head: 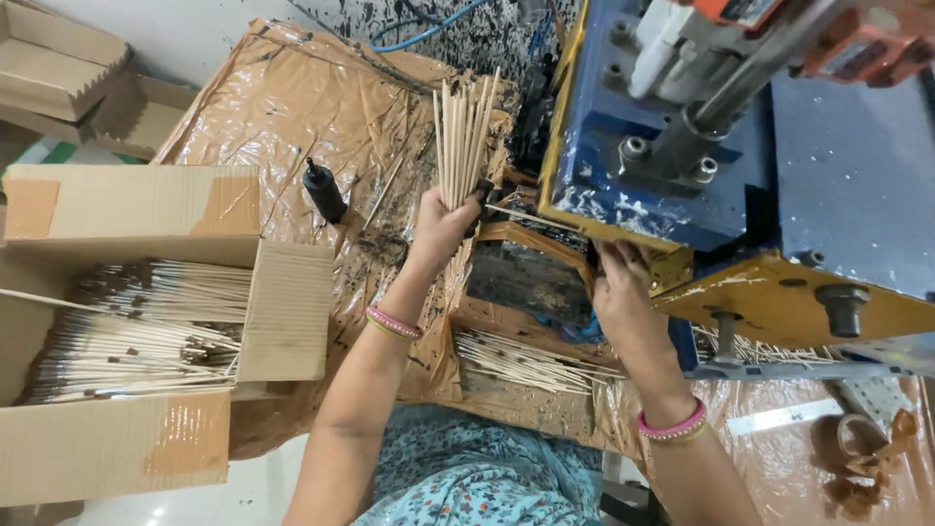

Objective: Feeding raw sticks into an incense manufacturing machine to apply aromatic paste.

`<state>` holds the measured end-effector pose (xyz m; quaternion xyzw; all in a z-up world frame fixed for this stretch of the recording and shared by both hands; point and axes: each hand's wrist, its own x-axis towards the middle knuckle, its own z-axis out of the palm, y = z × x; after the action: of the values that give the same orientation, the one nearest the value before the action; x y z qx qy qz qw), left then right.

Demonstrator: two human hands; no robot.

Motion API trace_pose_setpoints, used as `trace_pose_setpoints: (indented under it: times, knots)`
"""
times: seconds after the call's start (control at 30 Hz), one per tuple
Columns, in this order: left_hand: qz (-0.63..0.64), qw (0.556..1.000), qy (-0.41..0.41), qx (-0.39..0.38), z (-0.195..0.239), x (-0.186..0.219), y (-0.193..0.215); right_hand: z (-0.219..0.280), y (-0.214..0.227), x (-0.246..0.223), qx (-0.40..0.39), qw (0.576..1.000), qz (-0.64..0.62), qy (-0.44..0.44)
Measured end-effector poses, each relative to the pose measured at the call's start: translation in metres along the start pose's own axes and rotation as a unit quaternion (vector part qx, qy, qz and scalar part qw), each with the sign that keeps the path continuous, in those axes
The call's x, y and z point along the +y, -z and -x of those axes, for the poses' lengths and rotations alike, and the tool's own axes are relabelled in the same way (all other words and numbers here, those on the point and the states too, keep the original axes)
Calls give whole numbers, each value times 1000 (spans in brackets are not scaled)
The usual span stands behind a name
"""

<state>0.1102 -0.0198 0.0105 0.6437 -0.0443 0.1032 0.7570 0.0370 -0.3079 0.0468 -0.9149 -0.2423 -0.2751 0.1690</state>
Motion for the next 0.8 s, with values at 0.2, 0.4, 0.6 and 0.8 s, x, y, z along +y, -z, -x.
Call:
trace_pose_setpoints:
  times: [0.2, 0.4, 0.6, 0.8]
  knots:
    - [30, 999, -10, 18, 0, -17, -2, 26, -62, 65, -52, 981, -61, -179]
    - [10, 998, 36, 52, 55, 5, 18, 16, 47, -7, 72, 997, -26, -20]
    - [31, 991, 39, 122, 134, 1, 58, 145, 78, 59, 163, 947, 17, -276]
    - [29, 992, -121, 13, 155, -36, 56, 149, 70, 15, 195, 943, -8, -271]
